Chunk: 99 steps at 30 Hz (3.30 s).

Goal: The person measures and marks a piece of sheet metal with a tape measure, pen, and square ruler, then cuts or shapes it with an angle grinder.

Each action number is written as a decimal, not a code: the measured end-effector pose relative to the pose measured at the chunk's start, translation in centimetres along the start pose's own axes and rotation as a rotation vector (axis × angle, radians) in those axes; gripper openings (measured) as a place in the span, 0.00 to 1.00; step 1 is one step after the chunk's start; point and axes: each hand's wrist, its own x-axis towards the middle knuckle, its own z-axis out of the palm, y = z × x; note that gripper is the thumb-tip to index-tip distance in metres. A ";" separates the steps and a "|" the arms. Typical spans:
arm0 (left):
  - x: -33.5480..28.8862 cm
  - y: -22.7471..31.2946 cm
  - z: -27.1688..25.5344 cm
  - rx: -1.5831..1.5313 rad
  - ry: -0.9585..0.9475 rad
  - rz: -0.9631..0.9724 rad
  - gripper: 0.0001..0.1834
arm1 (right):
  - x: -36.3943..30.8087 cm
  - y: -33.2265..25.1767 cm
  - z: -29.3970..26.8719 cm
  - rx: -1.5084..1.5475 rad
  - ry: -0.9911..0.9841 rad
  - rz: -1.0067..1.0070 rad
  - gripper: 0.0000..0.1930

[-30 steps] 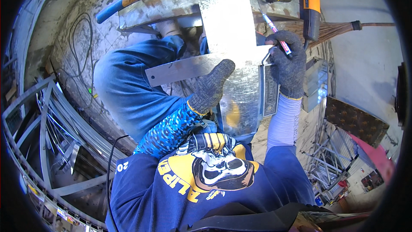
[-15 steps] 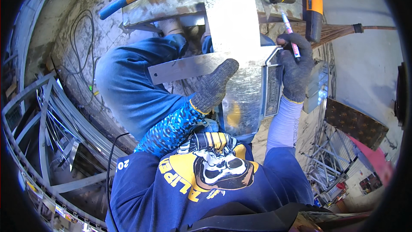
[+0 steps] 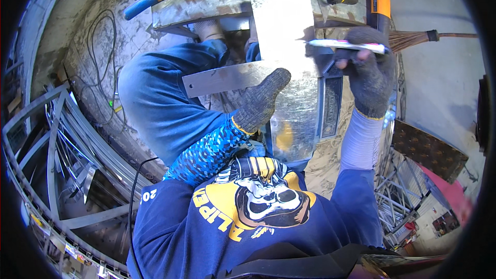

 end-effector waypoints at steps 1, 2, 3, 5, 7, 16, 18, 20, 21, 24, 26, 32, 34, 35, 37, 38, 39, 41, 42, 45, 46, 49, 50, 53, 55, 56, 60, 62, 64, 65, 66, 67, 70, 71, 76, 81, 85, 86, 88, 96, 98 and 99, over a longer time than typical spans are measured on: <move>0.0 0.0 0.1 0.022 -0.018 -0.026 0.19 | 0.4 -0.2 0.5 -0.034 -0.057 0.101 0.22; 0.0 0.1 0.1 -0.051 0.009 -0.016 0.19 | 1.1 0.3 1.2 -0.067 -0.083 0.025 0.21; 0.0 0.1 0.2 0.031 -0.006 -0.035 0.18 | 1.5 0.4 1.6 -0.086 -0.091 0.027 0.21; 0.0 0.3 0.5 -0.071 0.070 0.045 0.18 | 2.0 0.6 2.1 -0.217 -0.153 0.082 0.20; 0.2 0.6 1.0 -0.223 0.141 0.054 0.18 | 2.6 0.6 1.7 -0.280 -0.216 0.043 0.16; 0.8 4.5 2.7 -0.727 -0.023 -0.147 0.18 | -2.2 0.7 -1.5 -0.463 0.125 -0.064 0.19; 0.9 4.5 2.6 -0.715 -0.057 -0.142 0.18 | -3.5 1.9 -1.5 -0.477 0.145 0.005 0.21; 1.2 4.2 2.2 -0.599 -0.132 -0.193 0.24 | -4.5 3.0 -1.4 -0.776 0.117 -0.141 0.24; 1.4 3.9 2.0 -0.540 -0.166 -0.219 0.28 | -4.7 3.3 -1.3 -0.773 0.112 -0.146 0.24; 1.6 3.3 1.8 -0.459 -0.239 -0.182 0.32 | -4.5 4.0 -1.1 -0.784 0.180 -0.122 0.24; 1.6 3.4 1.8 -0.452 -0.245 -0.157 0.32 | -4.2 4.1 -0.9 -0.670 0.221 -0.073 0.24; 0.7 5.0 3.1 -0.719 -0.060 -0.172 0.17 | -3.6 4.8 -0.3 -0.390 0.318 -0.031 0.23; 0.7 5.3 3.2 -0.715 -0.037 -0.181 0.18 | -3.5 5.2 -0.3 -0.352 0.330 -0.035 0.23; 0.8 5.4 3.1 -0.726 -0.042 -0.190 0.18 | -3.5 5.3 -0.3 -0.306 0.346 -0.038 0.23; 0.9 5.4 3.1 -0.731 -0.051 -0.191 0.18 | -3.4 5.6 -0.4 -0.291 0.345 -0.043 0.24; 1.0 5.3 3.0 -0.731 -0.058 -0.191 0.18 | -3.4 5.6 -0.5 -0.262 0.349 -0.045 0.24; 1.0 5.3 3.0 -0.731 -0.065 -0.191 0.18 | -3.4 5.7 -0.5 -0.273 0.344 -0.048 0.24; 1.0 5.2 2.9 -0.728 -0.073 -0.189 0.18 | -3.4 5.7 -0.6 -0.278 0.331 -0.049 0.23; 1.0 5.1 2.8 -0.723 -0.079 -0.189 0.18 | -3.4 5.7 -0.7 -0.277 0.332 -0.048 0.23; 1.0 4.8 2.7 -0.705 -0.080 -0.182 0.18 | -3.3 5.8 -0.7 -0.275 0.330 -0.067 0.23; 1.0 4.6 2.6 -0.694 -0.078 -0.179 0.18 | -3.3 5.8 -0.7 -0.332 0.324 -0.084 0.23; 1.0 3.7 2.3 -0.632 -0.056 -0.161 0.18 | -3.2 5.7 -0.6 -0.380 0.318 -0.103 0.23; 1.0 3.3 2.1 -0.593 -0.041 -0.148 0.18 | -3.2 5.6 -0.6 -0.373 0.317 -0.107 0.23; 0.9 2.1 1.5 -0.411 0.023 -0.084 0.18 | -3.2 5.4 -0.4 -0.348 0.332 -0.068 0.24; 0.7 1.4 1.1 -0.317 0.067 -0.034 0.18 | -3.2 5.4 -0.3 -0.359 0.330 -0.080 0.24; 0.6 1.1 1.0 -0.281 0.086 -0.012 0.18 | -3.2 5.3 -0.2 -0.374 0.331 -0.092 0.23; 0.4 0.2 0.7 -0.250 0.132 0.030 0.18 | -3.2 5.2 -0.1 -0.376 0.334 -0.068 0.23; 0.3 0.0 0.7 -0.243 0.148 0.031 0.18 | -3.2 5.2 -0.1 -0.380 0.329 -0.106 0.23; 0.3 -0.1 0.8 -0.211 0.160 0.047 0.18 | -3.2 5.3 -0.1 -0.366 0.328 -0.101 0.23; 0.3 -0.1 0.8 -0.184 0.161 0.062 0.18 | -3.3 5.3 0.0 -0.349 0.328 -0.094 0.23; 0.3 0.1 0.8 -0.117 0.160 0.115 0.18 | -3.3 5.3 0.0 -0.350 0.327 -0.093 0.23; 0.2 0.2 0.8 -0.051 0.163 0.169 0.17 | -3.3 5.3 0.1 -0.356 0.335 -0.098 0.22; 0.0 0.8 0.7 -0.156 0.175 0.071 0.17 | -3.3 5.3 0.0 -0.347 0.340 -0.105 0.22; 0.0 1.1 0.2 0.036 0.052 -0.023 0.17 | -3.4 5.4 -0.1 -0.331 0.339 -0.108 0.22; -0.2 0.6 1.1 -0.265 0.158 0.055 0.17 | -3.6 5.6 -1.0 -0.478 0.329 -0.140 0.21; 0.0 -0.3 1.0 -0.160 0.164 0.129 0.17 | -3.5 5.5 -2.1 -0.564 0.395 -0.253 0.16; 0.3 -0.1 0.7 -0.121 0.150 0.132 0.18 | -2.5 3.2 -2.9 -0.257 0.415 -0.225 0.13; 0.4 0.0 0.8 -0.141 0.156 0.126 0.18 | -2.1 2.5 -3.0 -0.226 0.327 -0.265 0.15; 0.4 0.5 1.2 -0.162 0.161 0.121 0.18 | -1.3 1.3 -2.6 -0.223 0.232 -0.251 0.25; 0.4 1.9 1.9 -0.400 0.180 -0.088 0.16 | -0.1 -0.2 1.8 -0.204 -0.080 0.045 0.12; 0.4 2.0 1.7 -0.304 0.180 -0.033 0.16 | 0.1 0.1 2.9 -0.173 -0.109 0.032 0.10; 0.4 2.0 1.6 -0.253 0.178 -0.001 0.15 | 0.2 0.2 3.3 -0.132 -0.129 0.010 0.09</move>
